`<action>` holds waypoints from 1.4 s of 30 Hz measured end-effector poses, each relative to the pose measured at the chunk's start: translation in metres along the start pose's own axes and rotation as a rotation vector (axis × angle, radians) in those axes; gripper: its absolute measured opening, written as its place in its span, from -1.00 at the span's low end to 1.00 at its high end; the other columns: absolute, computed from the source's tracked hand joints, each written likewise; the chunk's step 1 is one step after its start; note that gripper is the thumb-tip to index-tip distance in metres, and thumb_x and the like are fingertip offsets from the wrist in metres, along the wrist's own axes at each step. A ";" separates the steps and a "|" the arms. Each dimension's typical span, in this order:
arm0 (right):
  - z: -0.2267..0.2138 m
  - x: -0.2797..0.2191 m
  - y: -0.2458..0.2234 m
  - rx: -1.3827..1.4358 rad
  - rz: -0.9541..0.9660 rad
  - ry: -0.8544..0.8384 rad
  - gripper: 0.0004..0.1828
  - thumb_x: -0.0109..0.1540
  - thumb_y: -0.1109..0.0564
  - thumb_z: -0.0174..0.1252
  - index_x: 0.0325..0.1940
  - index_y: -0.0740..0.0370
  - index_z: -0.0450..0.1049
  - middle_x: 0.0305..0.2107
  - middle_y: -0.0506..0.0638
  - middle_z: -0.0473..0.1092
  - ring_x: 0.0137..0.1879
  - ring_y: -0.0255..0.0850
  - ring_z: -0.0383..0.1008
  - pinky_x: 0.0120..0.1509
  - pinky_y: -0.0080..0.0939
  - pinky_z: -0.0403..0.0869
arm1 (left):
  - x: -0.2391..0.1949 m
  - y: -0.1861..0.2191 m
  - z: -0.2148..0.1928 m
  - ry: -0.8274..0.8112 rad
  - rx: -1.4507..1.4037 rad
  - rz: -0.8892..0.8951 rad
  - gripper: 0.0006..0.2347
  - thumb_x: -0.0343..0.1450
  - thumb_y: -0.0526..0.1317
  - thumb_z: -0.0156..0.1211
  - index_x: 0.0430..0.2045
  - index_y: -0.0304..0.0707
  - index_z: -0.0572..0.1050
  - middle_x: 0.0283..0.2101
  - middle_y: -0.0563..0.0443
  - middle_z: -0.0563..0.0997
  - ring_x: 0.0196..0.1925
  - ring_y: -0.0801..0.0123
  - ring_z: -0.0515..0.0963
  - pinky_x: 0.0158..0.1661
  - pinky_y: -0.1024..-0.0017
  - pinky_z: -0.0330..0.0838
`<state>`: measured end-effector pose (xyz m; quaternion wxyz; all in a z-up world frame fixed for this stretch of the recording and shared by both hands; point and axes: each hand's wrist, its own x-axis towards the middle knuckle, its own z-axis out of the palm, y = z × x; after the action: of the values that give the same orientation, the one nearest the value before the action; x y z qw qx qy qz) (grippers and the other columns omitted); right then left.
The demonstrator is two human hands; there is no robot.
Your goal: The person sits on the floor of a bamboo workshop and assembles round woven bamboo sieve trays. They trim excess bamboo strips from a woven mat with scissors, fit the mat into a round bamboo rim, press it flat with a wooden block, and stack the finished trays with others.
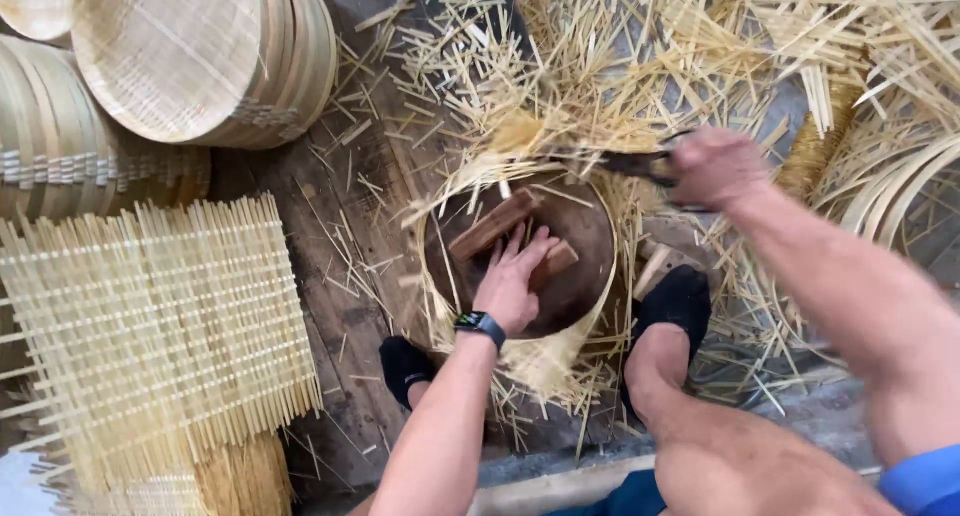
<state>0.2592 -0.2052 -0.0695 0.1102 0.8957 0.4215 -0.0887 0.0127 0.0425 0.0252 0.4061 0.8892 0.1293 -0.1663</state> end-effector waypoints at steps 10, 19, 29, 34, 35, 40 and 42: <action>-0.028 0.020 -0.037 -0.089 -0.027 0.331 -0.57 -0.07 -0.27 0.12 -0.45 0.12 0.46 -0.52 -0.06 0.37 -0.35 -0.23 0.36 -0.24 -0.25 0.47 | -0.008 -0.001 -0.005 -0.114 0.019 0.064 -0.28 0.08 -0.53 0.18 0.23 -0.03 0.40 0.43 0.05 0.32 0.55 0.04 0.09 0.48 0.05 -0.12; -0.019 -0.004 0.011 0.068 -0.055 -0.009 -0.63 0.28 -0.13 0.02 -0.42 0.18 0.46 -0.51 0.02 0.38 -0.40 -0.19 0.37 -0.27 -0.15 0.46 | 0.015 0.041 -0.003 0.171 -0.018 -0.533 -0.07 0.19 0.13 0.44 0.31 -0.47 0.04 0.42 -0.37 0.16 0.51 -0.07 0.04 0.52 0.05 -0.33; 0.015 0.014 -0.005 0.115 -0.099 0.088 -0.78 0.22 0.05 -0.04 -0.48 0.10 0.40 -0.62 -0.08 0.27 -0.46 -0.24 0.29 -0.34 -0.14 0.40 | 0.052 0.040 0.034 0.644 -0.156 -0.839 0.18 0.19 0.15 0.42 0.35 -0.74 -0.39 0.47 -0.60 -0.09 0.57 -0.17 -0.12 0.49 0.13 -0.26; -0.002 0.002 0.000 -0.015 -0.109 0.106 -0.62 0.30 -0.10 0.02 -0.54 0.09 0.39 -0.65 -0.09 0.26 -0.53 -0.31 0.26 -0.41 -0.20 0.41 | 0.038 0.048 0.035 0.552 -0.288 -0.681 0.14 0.16 0.01 0.44 0.40 -0.61 -0.37 0.50 -0.60 -0.18 0.58 -0.19 -0.17 0.46 0.21 -0.16; -0.004 0.011 -0.007 -0.014 -0.098 0.142 -0.56 0.28 -0.16 0.05 -0.60 0.08 0.40 -0.67 -0.09 0.28 -0.54 -0.30 0.27 -0.43 -0.20 0.42 | 0.041 0.045 0.035 0.582 -0.273 -0.641 0.14 0.17 0.00 0.45 0.40 -0.63 -0.37 0.49 -0.62 -0.18 0.59 -0.21 -0.19 0.47 0.21 -0.16; 0.080 0.021 -0.037 0.064 -0.078 0.673 -0.64 -0.08 -0.01 -0.12 -0.30 0.10 0.43 -0.45 0.01 0.34 -0.33 -0.19 0.35 -0.12 -0.20 0.51 | 0.029 0.040 0.032 0.516 -0.220 -0.627 0.13 0.15 0.00 0.46 0.37 -0.65 -0.35 0.48 -0.64 -0.15 0.57 -0.23 -0.16 0.47 0.19 -0.15; 0.047 0.042 -0.043 0.063 -0.086 0.617 -0.66 -0.04 -0.02 -0.08 -0.27 0.08 0.44 -0.44 0.02 0.37 -0.31 -0.17 0.38 -0.12 -0.17 0.52 | 0.022 0.037 0.025 0.515 -0.170 -0.610 0.13 0.15 0.00 0.47 0.35 -0.67 -0.33 0.47 -0.66 -0.11 0.58 -0.24 -0.15 0.48 0.19 -0.15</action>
<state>0.2495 -0.1600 -0.1301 -0.0545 0.8646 0.4698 0.1696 0.0418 0.0018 0.0262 0.3646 0.7858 0.4981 -0.0397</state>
